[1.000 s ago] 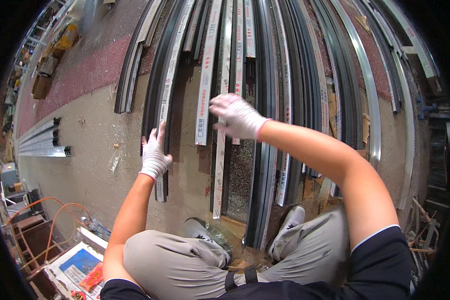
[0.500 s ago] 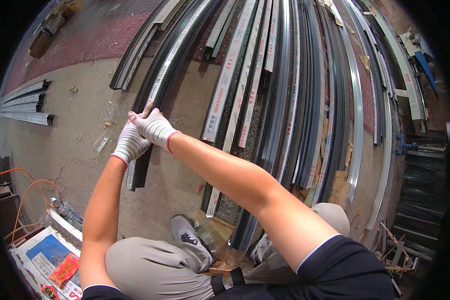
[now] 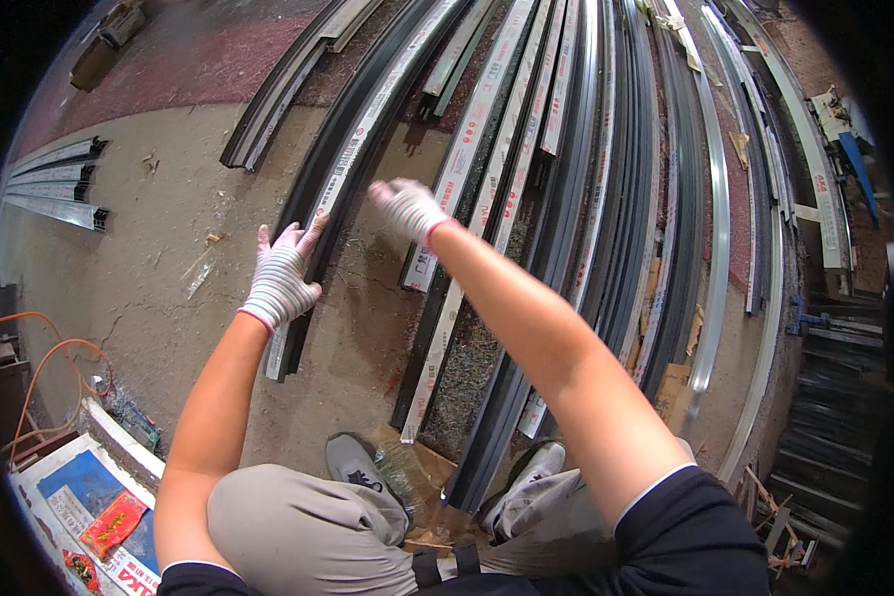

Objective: The person sorts and organizes long metal profiles on the floor, then moves to a cutting machine to cut a profile. The person handles the profiles by hand and uses a cutting machine.

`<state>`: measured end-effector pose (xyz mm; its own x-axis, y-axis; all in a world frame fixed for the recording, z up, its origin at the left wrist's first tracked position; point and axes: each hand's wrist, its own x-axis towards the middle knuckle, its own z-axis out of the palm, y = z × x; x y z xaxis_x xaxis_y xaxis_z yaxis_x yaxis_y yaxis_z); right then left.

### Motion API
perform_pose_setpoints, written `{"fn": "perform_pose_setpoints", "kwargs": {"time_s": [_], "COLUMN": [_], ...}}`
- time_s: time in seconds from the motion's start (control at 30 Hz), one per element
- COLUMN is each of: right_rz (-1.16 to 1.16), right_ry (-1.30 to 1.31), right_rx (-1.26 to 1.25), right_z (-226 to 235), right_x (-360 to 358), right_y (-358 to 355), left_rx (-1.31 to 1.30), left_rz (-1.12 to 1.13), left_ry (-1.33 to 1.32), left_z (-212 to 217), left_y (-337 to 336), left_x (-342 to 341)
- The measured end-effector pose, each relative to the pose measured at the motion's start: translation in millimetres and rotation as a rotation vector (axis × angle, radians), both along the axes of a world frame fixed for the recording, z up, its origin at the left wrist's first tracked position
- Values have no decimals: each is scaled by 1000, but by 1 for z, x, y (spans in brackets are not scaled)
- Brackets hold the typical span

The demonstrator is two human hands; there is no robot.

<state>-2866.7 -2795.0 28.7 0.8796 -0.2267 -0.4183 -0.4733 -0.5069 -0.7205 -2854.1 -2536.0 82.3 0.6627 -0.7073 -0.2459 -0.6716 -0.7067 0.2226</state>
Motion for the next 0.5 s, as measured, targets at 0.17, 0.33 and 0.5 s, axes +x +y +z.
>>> {"fn": "perform_pose_setpoints", "kwargs": {"time_s": [0.17, 0.33, 0.5], "right_rz": [-335, -371, -593], "right_ry": [-86, 52, 23], "right_rx": [69, 43, 249], "right_z": [-23, -45, -112], "right_x": [66, 119, 177], "right_y": [-80, -104, -102], "left_rx": [103, 159, 194], "left_rz": [-14, -44, -25], "left_ry": [55, 78, 102], "left_z": [9, 6, 8], "left_y": [-6, -6, -10], "left_x": [4, 12, 13]}}
